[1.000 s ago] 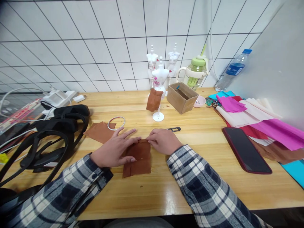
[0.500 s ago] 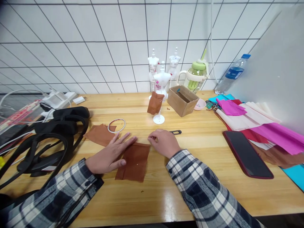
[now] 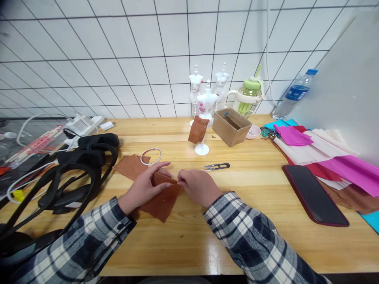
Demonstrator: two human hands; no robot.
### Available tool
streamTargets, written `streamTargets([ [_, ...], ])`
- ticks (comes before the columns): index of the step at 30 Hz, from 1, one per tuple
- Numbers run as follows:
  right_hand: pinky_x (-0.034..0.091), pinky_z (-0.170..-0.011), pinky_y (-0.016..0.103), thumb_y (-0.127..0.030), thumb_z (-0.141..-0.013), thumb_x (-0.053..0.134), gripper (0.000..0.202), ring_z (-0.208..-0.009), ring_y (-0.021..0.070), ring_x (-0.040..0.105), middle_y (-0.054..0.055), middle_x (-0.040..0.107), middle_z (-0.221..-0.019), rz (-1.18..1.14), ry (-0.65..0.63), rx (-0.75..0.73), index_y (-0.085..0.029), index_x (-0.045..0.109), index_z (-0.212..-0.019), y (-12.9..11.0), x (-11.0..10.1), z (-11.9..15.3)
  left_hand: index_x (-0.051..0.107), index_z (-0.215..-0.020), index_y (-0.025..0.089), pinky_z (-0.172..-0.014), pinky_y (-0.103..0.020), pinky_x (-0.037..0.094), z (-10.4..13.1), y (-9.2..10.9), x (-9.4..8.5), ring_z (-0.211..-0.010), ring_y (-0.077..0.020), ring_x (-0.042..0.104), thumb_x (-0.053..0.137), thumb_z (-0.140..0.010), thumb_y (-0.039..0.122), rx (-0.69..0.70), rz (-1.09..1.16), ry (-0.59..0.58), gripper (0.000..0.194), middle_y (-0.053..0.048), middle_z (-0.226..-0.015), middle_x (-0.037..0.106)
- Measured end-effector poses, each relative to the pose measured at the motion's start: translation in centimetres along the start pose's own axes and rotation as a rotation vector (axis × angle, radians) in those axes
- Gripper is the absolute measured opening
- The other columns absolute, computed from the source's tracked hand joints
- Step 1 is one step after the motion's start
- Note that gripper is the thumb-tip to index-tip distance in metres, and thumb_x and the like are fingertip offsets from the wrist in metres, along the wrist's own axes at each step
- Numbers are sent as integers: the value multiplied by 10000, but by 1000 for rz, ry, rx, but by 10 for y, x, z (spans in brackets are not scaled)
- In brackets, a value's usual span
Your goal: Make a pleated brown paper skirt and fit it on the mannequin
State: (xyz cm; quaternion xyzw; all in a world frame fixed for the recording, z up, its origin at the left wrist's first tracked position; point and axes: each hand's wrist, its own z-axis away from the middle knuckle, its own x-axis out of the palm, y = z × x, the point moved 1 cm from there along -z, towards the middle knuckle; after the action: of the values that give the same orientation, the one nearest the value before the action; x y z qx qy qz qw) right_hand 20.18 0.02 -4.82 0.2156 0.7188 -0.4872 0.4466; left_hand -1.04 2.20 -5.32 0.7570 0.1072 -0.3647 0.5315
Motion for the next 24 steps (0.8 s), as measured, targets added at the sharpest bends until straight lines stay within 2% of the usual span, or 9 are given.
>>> streamTargets([
  [2, 418, -697, 278, -186, -898, 551, 135, -778, 162, 628, 21, 716, -860, -12, 4, -28, -206, 655, -981, 0, 1, 1, 549, -1262, 248, -1023, -485, 395, 1, 1, 0, -1122, -285, 591, 680, -810, 352, -8, 15, 64, 482, -82, -1110, 683],
  [6, 474, -779, 309, -233, -890, 565, 214, -864, 188, 678, 30, 749, -966, 5, 120, 47, -247, 697, -1058, 22, -8, 3, 359, -1413, 249, -1056, -452, 375, 2, -3, -5, -1175, -247, 553, 658, -834, 345, 30, 309, 125, 659, -107, -1249, 605],
  [8, 493, -724, 306, -281, -888, 565, 172, -796, 188, 680, 23, 753, -892, -4, 349, 204, -245, 728, -927, 38, -22, 6, 343, -1415, 240, -1037, -431, 395, 1, -6, -7, -1157, -231, 552, 635, -852, 367, 22, 449, 152, 647, -118, -1269, 574],
  [10, 493, -632, 280, -311, -894, 550, 194, -768, 180, 663, 41, 738, -896, -59, 699, 293, -222, 719, -927, 48, -37, 10, 452, -1320, 217, -1004, -410, 420, -1, -8, -7, -1090, -218, 576, 611, -868, 383, -25, 514, 185, 506, -105, -1162, 614],
  [12, 492, -659, 288, -304, -893, 546, 195, -857, 190, 641, 72, 712, -971, 6, 961, 236, -201, 708, -926, 49, -46, 14, 552, -1171, 197, -961, -384, 445, -1, -9, -7, -1010, -205, 598, 619, -864, 385, -73, 515, 225, 366, -81, -1036, 638],
  [13, 487, -711, 304, -293, -885, 555, 180, -892, 196, 628, 75, 704, -977, 75, 998, 167, -200, 705, -923, 45, -46, 15, 573, -1117, 192, -943, -373, 453, -1, -9, -7, -979, -199, 602, 626, -860, 380, -83, 503, 253, 323, -71, -994, 639],
  [16, 415, -842, 359, -255, -865, 586, 128, -939, 211, 594, 48, 709, -984, 285, 743, -44, -231, 706, -901, 26, -36, 12, 566, -1104, 196, -929, -354, 454, 1, -8, -9, -948, -183, 595, 639, -856, 354, -23, 468, 380, 303, -55, -965, 625],
  [19, 372, -818, 365, -226, -872, 551, 139, -925, 224, 568, 53, 709, -961, 323, 489, -57, -223, 690, -860, 14, -24, 6, 528, -1151, 212, -953, -350, 437, 4, -8, -13, -946, -168, 590, 612, -878, 336, 81, 453, 475, 310, -43, -969, 615],
  [24, 400, -667, 302, -217, -814, 521, 86, -688, 180, 554, 27, 632, -711, 106, 556, 263, -203, 603, -792, 26, -29, 5, 518, -1145, 202, -893, -342, 457, 3, -10, -14, -875, -167, 596, 561, -904, 390, 39, 509, 470, 308, -35, -884, 620],
])
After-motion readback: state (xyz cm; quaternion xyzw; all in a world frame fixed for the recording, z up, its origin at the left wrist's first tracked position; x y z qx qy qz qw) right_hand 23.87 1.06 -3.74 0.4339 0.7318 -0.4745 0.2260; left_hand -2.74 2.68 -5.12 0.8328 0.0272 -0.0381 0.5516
